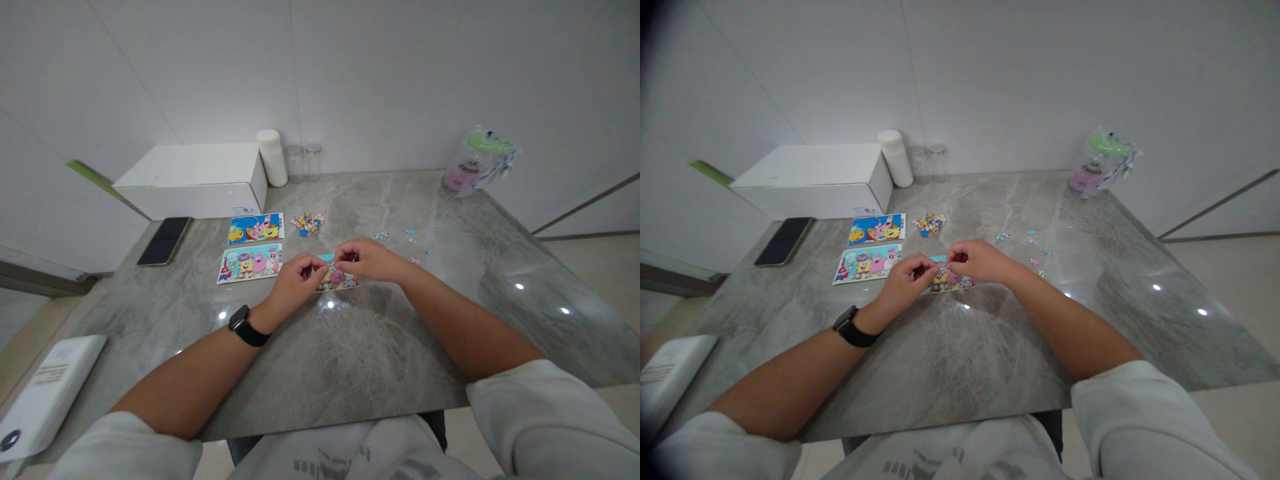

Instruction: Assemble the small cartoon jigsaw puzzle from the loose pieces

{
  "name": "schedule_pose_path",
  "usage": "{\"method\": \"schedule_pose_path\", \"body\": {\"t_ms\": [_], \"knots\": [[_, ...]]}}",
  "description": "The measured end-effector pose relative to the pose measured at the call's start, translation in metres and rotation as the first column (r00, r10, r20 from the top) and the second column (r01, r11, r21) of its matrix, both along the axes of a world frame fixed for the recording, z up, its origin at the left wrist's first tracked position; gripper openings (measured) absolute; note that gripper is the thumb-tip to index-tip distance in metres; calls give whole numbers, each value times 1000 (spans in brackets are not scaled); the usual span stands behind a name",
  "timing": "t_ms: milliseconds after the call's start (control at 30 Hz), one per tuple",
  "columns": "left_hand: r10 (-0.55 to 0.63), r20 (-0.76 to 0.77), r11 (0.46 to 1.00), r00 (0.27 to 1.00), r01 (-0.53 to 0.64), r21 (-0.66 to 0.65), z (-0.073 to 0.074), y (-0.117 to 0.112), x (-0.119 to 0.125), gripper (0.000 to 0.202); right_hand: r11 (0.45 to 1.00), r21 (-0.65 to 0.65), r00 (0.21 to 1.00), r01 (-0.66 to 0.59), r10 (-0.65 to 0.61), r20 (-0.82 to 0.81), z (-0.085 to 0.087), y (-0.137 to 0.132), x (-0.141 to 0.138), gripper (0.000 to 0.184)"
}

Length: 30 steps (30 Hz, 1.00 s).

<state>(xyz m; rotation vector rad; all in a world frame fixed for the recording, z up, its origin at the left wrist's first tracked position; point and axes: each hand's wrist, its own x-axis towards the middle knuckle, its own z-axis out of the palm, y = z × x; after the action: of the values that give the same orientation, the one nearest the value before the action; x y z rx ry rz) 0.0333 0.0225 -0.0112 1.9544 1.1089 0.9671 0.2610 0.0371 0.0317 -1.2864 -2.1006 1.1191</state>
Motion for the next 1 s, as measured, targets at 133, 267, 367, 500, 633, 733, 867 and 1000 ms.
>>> {"method": "schedule_pose_path", "body": {"t_ms": [133,267,367,500,633,733,867,1000], "knots": [[-12,-19,1000,1000,11,-24,0,0,2,19,999,-30,998,23,-24,-59,-4,2,-3,18],[9,34,997,999,-6,-79,-3,1,2,21,993,-118,982,22,-43,-183,-9,4,-5,24],[36,82,989,996,-23,-149,-4,1,1,24,987,-162,960,20,-65,-274,-10,4,-7,27],[54,116,984,992,-33,-175,-2,0,1,27,989,-141,949,46,-87,-304,-10,3,-9,24],[41,100,988,994,-26,-152,2,-2,2,31,989,-133,946,64,-103,-307,-8,4,-7,24],[31,76,993,997,-22,-116,3,-4,3,29,989,-131,944,75,-113,-310,-3,6,-1,25],[-35,-11,998,999,36,51,4,-7,2,26,993,-99,963,70,-93,-254,1,10,8,25],[-249,-264,910,932,319,266,3,-16,4,22,998,-42,993,55,-59,-100,-2,16,20,20]]}}
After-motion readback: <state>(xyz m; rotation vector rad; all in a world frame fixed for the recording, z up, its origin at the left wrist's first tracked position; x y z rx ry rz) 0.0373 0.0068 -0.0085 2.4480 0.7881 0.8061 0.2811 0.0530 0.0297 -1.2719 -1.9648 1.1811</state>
